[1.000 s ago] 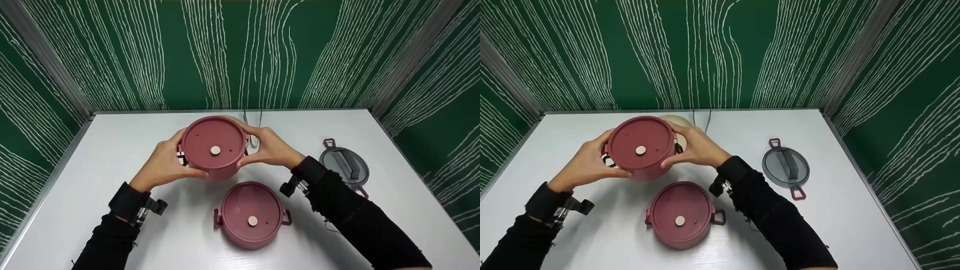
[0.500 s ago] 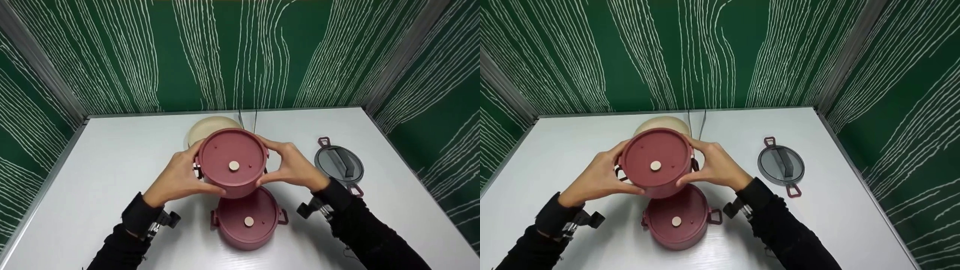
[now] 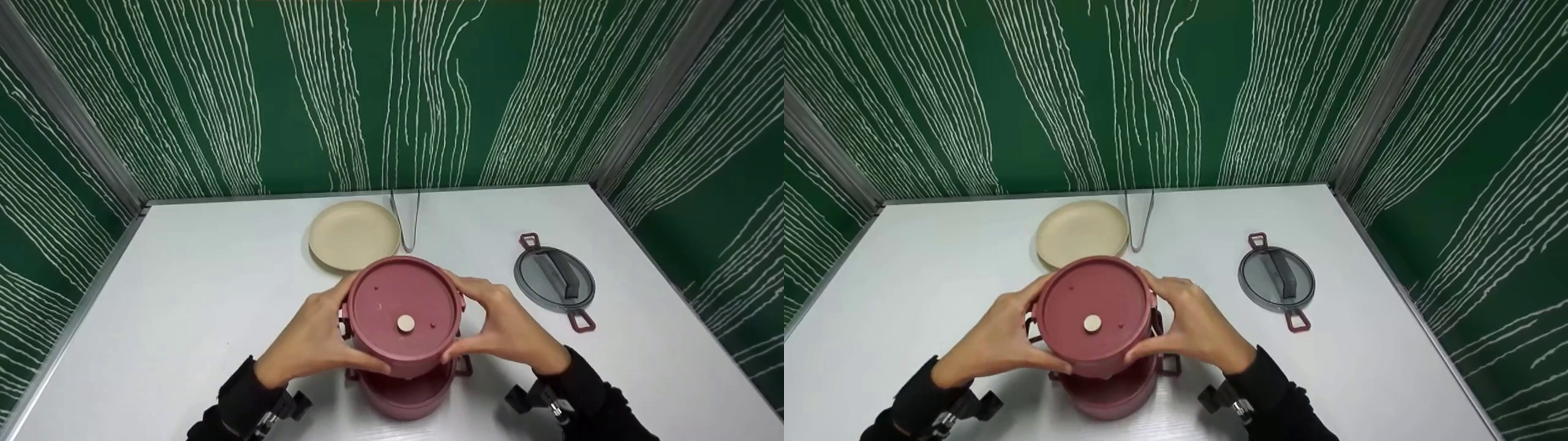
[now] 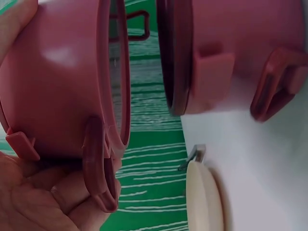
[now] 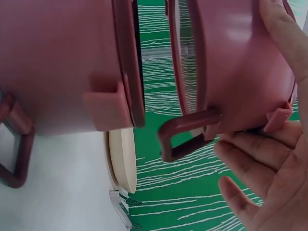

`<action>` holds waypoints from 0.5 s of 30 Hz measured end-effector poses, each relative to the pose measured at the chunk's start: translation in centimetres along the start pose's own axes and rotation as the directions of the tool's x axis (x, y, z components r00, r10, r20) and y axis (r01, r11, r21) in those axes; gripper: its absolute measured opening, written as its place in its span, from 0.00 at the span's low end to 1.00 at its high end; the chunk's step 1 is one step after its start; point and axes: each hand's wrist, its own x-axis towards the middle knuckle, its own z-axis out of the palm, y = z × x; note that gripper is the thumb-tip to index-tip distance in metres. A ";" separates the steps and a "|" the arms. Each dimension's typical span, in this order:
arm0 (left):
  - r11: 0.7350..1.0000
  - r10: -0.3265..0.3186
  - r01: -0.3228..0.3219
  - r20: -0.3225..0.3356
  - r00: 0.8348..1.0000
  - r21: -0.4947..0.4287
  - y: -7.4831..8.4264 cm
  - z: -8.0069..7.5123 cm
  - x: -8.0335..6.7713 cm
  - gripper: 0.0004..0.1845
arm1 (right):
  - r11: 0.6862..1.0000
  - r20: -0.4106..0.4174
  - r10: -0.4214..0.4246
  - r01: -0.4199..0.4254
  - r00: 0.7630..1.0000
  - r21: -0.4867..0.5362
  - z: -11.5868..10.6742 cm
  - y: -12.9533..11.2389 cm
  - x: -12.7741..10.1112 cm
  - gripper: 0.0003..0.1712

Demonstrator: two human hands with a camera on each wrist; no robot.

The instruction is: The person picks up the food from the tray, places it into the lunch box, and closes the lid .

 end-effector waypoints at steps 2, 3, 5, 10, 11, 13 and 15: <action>1.000 0.003 -0.003 0.004 1.000 -0.014 0.0 0.4 -0.2 0.68 | 1.000 0.007 0.005 -0.005 1.000 -0.017 -0.1 -0.1 -0.3 0.67; 1.000 0.004 -0.004 0.006 1.000 -0.021 0.0 0.6 -0.4 0.68 | 1.000 0.010 0.010 -0.010 1.000 -0.022 -0.1 -0.2 -0.4 0.66; 0.999 0.005 -0.004 0.006 1.000 -0.032 0.0 0.9 -0.5 0.67 | 0.999 0.016 0.018 -0.018 1.000 -0.034 -0.3 -0.4 -0.6 0.66; 0.999 -0.004 0.005 0.020 1.000 -0.049 0.2 1.4 -0.9 0.66 | 0.997 0.015 0.062 -0.061 0.998 -0.053 -0.6 -0.8 -1.2 0.65; 0.999 -0.007 0.009 0.025 1.000 -0.048 0.2 1.4 -0.9 0.66 | 0.996 0.015 0.074 -0.073 0.997 -0.058 -0.6 -0.8 -1.3 0.65; 0.999 -0.013 0.014 0.033 0.999 -0.040 0.2 1.5 -1.0 0.65 | 0.994 0.018 0.081 -0.079 0.997 -0.070 -0.5 -0.8 -1.5 0.64; 0.999 -0.024 0.025 0.038 0.999 -0.024 0.2 1.5 -1.1 0.65 | 0.992 0.022 0.090 -0.088 0.996 -0.090 -0.5 -0.9 -1.6 0.63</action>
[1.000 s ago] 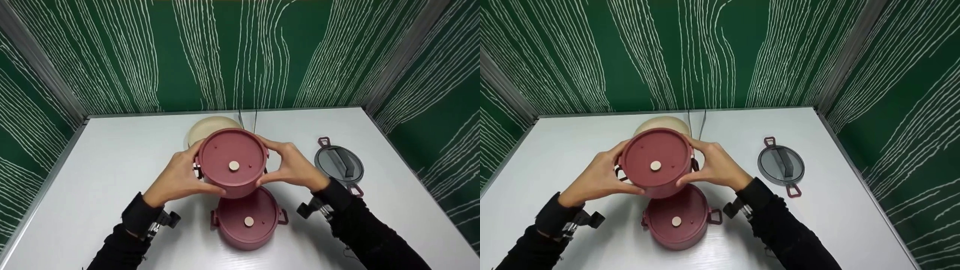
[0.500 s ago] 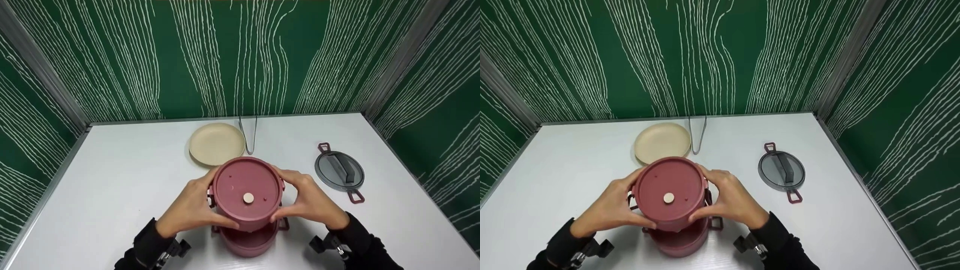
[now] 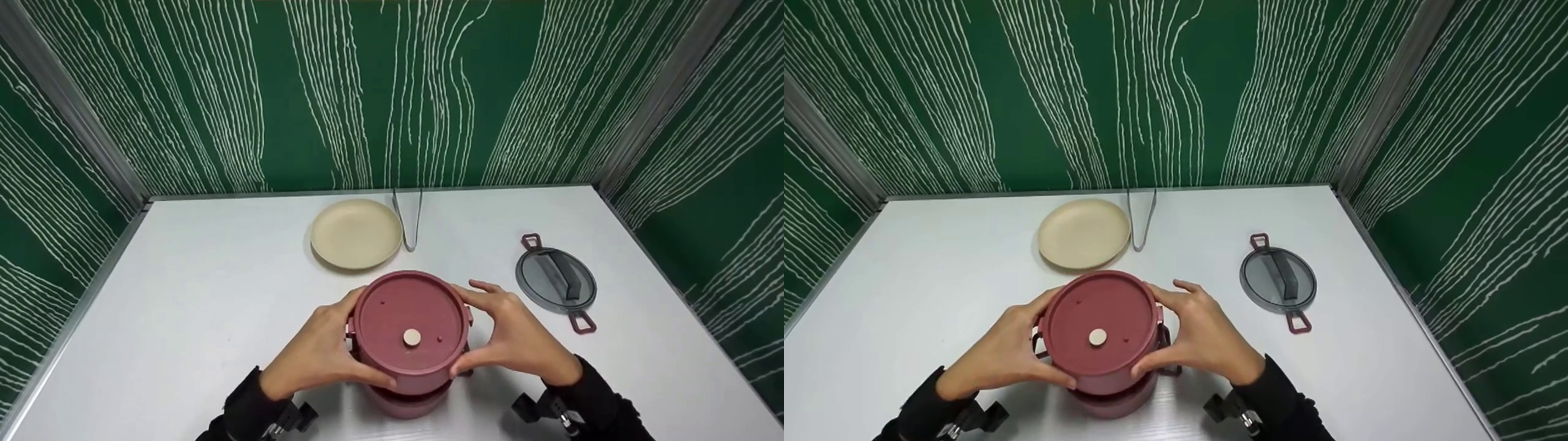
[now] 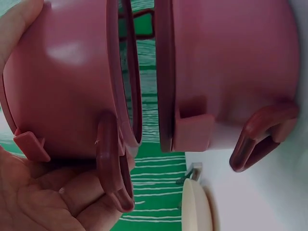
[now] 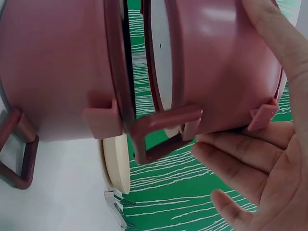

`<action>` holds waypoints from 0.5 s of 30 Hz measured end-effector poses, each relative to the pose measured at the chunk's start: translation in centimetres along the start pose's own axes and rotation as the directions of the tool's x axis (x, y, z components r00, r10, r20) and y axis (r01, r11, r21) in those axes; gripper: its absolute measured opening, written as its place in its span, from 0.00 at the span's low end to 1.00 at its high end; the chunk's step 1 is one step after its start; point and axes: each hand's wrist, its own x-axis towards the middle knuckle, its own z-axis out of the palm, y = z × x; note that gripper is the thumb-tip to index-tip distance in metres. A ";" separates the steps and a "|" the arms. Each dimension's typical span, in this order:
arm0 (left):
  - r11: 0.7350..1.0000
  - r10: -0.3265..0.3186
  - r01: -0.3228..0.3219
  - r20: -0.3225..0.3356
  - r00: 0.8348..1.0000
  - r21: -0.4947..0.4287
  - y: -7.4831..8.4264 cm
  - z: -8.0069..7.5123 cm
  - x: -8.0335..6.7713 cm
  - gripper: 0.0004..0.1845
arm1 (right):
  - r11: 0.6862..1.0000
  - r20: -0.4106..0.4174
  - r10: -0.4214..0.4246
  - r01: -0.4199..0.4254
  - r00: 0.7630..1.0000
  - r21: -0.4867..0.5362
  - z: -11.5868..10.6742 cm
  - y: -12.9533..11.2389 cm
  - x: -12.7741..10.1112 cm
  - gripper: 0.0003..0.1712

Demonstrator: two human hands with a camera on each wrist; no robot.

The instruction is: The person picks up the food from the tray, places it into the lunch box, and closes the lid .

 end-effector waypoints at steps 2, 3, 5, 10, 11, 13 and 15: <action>1.000 -0.012 0.011 0.005 1.000 0.016 0.0 0.1 -0.1 0.65 | 1.000 0.002 0.013 -0.013 1.000 -0.023 -0.1 -0.1 -0.2 0.63; 1.000 -0.018 0.018 0.008 1.000 0.023 0.0 0.2 -0.1 0.65 | 0.999 0.005 0.020 -0.020 1.000 -0.031 -0.2 -0.2 -0.2 0.63; 0.999 -0.033 0.032 0.014 0.999 0.025 0.1 0.3 -0.2 0.65 | 0.998 0.013 0.034 -0.034 0.999 -0.046 -0.4 -0.3 -0.3 0.62; 0.999 -0.025 0.024 0.015 1.000 0.023 0.2 0.6 -0.4 0.64 | 0.999 0.048 0.035 -0.033 0.998 -0.038 -0.6 -0.5 -0.2 0.61; 1.000 -0.017 0.017 0.014 1.000 0.026 0.1 0.7 -0.5 0.64 | 0.999 0.057 0.031 -0.029 0.998 -0.032 -0.6 -0.5 -0.1 0.60; 0.999 -0.002 0.002 0.016 1.000 0.037 0.0 0.6 -0.6 0.64 | 1.000 0.075 0.025 -0.024 0.997 -0.014 -0.3 -0.5 0.0 0.58; 0.999 0.005 -0.006 0.020 1.000 0.051 -0.2 0.4 -0.9 0.64 | 1.000 0.094 0.013 -0.013 0.995 -0.007 0.2 -0.5 0.1 0.57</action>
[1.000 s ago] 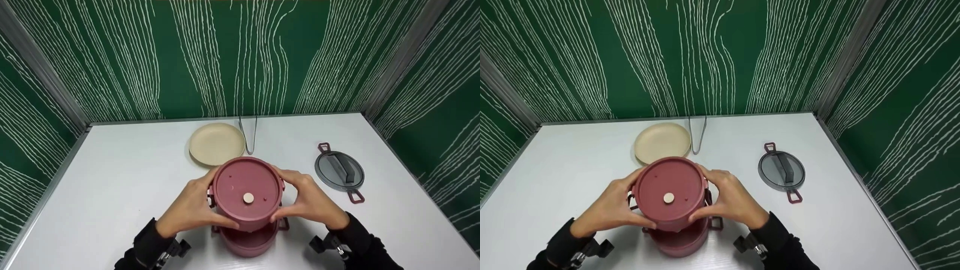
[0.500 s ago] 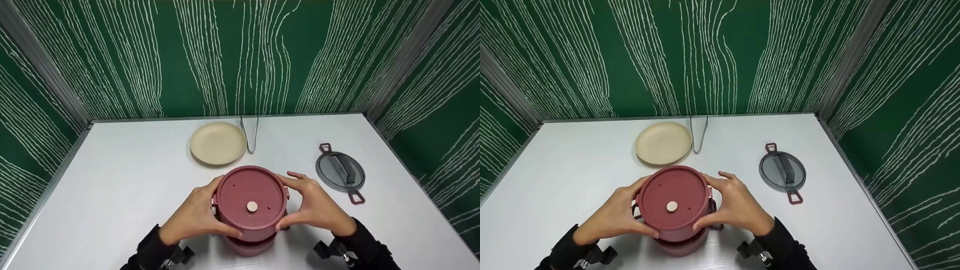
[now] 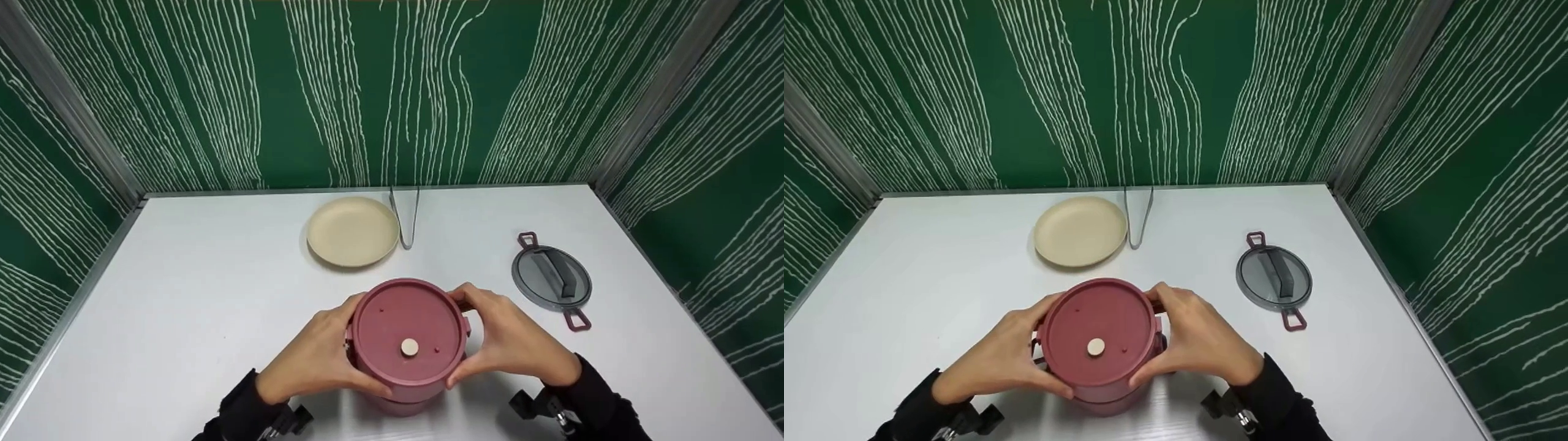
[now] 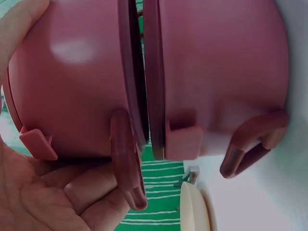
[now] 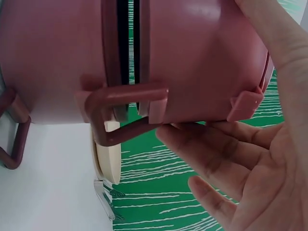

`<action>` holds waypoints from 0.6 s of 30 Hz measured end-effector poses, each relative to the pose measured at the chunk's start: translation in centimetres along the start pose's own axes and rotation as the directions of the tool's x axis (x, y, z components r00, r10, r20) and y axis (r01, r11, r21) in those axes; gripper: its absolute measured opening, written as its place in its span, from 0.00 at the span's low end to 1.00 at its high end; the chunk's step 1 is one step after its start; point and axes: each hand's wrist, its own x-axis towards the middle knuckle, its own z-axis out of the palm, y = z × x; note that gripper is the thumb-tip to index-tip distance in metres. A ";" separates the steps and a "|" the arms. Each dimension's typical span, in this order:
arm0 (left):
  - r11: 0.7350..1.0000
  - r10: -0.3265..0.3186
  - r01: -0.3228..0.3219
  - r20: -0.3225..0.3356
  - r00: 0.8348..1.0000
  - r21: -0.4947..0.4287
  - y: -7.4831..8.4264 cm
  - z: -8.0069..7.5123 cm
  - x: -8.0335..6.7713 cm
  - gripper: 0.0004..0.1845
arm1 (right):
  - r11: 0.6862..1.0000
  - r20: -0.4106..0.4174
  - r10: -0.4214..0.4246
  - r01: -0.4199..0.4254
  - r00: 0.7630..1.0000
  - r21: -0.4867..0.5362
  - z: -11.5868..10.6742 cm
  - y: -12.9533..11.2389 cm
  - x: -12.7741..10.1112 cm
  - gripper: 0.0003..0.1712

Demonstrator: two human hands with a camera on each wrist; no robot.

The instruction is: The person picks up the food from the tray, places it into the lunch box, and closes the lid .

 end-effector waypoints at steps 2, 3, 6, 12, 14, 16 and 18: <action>1.000 -0.007 0.007 0.006 1.000 0.013 -0.1 -0.1 -0.2 0.65 | 1.000 0.012 -0.009 0.009 1.000 -0.007 0.4 0.1 0.1 0.57; 1.000 -0.008 0.008 0.008 1.000 0.013 -0.2 -0.1 -0.3 0.65 | 1.000 0.016 -0.013 0.013 1.000 -0.010 0.6 0.1 0.1 0.57; 1.000 -0.005 0.005 0.016 1.000 0.005 -0.4 0.1 -0.4 0.65 | 1.000 0.030 -0.009 0.010 1.000 -0.014 0.7 0.2 0.0 0.58; 1.000 0.012 -0.013 0.024 1.000 0.005 -0.5 0.2 -0.1 0.65 | 1.000 0.040 0.010 -0.010 0.999 -0.019 0.6 0.3 -0.1 0.59; 1.000 0.005 -0.006 0.020 1.000 0.018 -0.4 0.2 -0.1 0.65 | 1.000 0.044 0.016 -0.015 0.999 -0.023 0.6 0.4 -0.1 0.59; 0.999 -0.014 0.014 0.018 1.000 0.029 -0.3 0.2 -0.2 0.66 | 0.999 0.052 0.023 -0.022 0.998 -0.026 0.6 0.4 -0.1 0.60; 0.999 -0.031 0.031 0.017 0.999 0.041 -0.1 0.3 -0.3 0.66 | 0.999 0.062 0.031 -0.030 0.998 -0.016 0.7 0.5 -0.2 0.60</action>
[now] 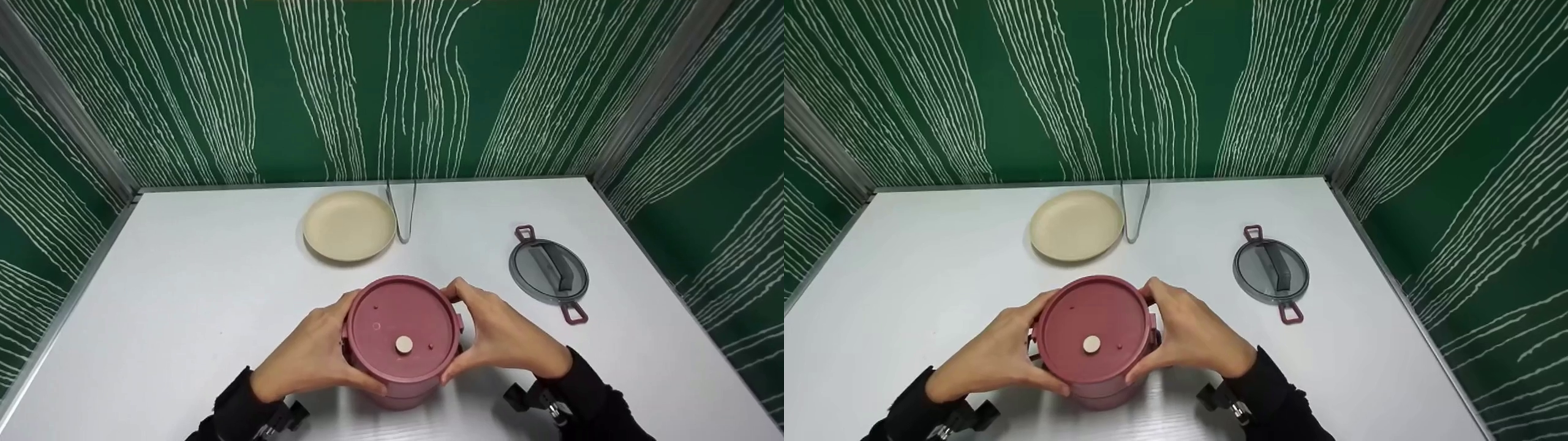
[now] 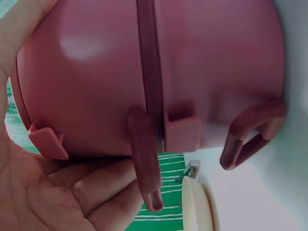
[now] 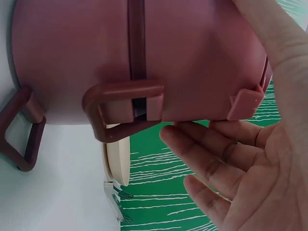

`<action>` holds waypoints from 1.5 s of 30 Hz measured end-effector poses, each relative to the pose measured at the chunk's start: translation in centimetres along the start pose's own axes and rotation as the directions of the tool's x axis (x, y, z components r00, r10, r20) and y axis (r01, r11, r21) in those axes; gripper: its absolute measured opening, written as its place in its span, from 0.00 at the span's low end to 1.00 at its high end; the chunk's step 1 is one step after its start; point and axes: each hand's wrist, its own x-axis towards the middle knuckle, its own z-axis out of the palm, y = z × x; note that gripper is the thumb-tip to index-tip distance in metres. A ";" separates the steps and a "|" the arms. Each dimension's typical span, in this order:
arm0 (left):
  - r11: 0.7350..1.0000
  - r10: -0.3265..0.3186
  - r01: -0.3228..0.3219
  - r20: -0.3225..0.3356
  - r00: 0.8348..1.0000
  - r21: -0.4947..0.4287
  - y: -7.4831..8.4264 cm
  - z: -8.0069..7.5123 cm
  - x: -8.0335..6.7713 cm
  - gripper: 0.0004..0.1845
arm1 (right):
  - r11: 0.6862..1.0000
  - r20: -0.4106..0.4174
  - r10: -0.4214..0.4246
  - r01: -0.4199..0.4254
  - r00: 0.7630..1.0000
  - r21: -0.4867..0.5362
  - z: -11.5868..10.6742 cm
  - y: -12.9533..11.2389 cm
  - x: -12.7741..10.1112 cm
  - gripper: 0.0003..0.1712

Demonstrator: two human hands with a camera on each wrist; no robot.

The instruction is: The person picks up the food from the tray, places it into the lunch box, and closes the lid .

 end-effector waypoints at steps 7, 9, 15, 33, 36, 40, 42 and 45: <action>1.000 -0.006 0.006 0.002 1.000 0.017 0.2 0.1 -0.1 0.66 | 0.997 0.052 0.005 -0.009 0.999 0.073 -0.2 0.1 0.0 0.57; 1.000 -0.005 0.005 0.007 1.000 0.027 0.2 0.1 -0.1 0.65 | 0.996 0.077 0.012 -0.019 0.997 0.090 -0.3 0.2 0.0 0.57; 0.994 -0.041 0.034 0.064 0.997 0.100 -0.6 -0.5 -0.3 0.62 | 0.996 0.190 0.051 -0.064 0.980 0.063 -0.2 1.1 0.0 0.57; 0.885 -0.123 0.104 0.011 0.992 0.454 -1.8 -0.2 -0.3 0.21 | 0.994 0.240 0.089 -0.070 0.967 -0.089 0.3 2.2 0.1 0.24; 0.886 -0.113 0.101 0.000 0.994 0.453 -1.9 -0.1 -0.3 0.18 | 0.995 0.230 0.067 -0.049 0.971 -0.083 0.4 2.4 0.1 0.22; 0.888 -0.087 0.092 -0.030 0.996 0.450 -2.0 -0.1 -0.2 0.14 | 0.997 0.194 0.038 -0.025 0.980 -0.068 0.6 2.8 0.2 0.19; 0.887 -0.076 0.093 -0.056 0.996 0.453 -2.1 0.0 -0.2 0.14 | 0.997 0.168 0.036 -0.024 0.985 -0.074 0.7 3.0 0.3 0.19; 0.887 -0.076 0.113 -0.100 0.992 0.447 -2.4 0.2 -0.1 0.16 | 0.996 0.127 0.044 -0.034 0.991 -0.081 0.9 3.4 0.4 0.20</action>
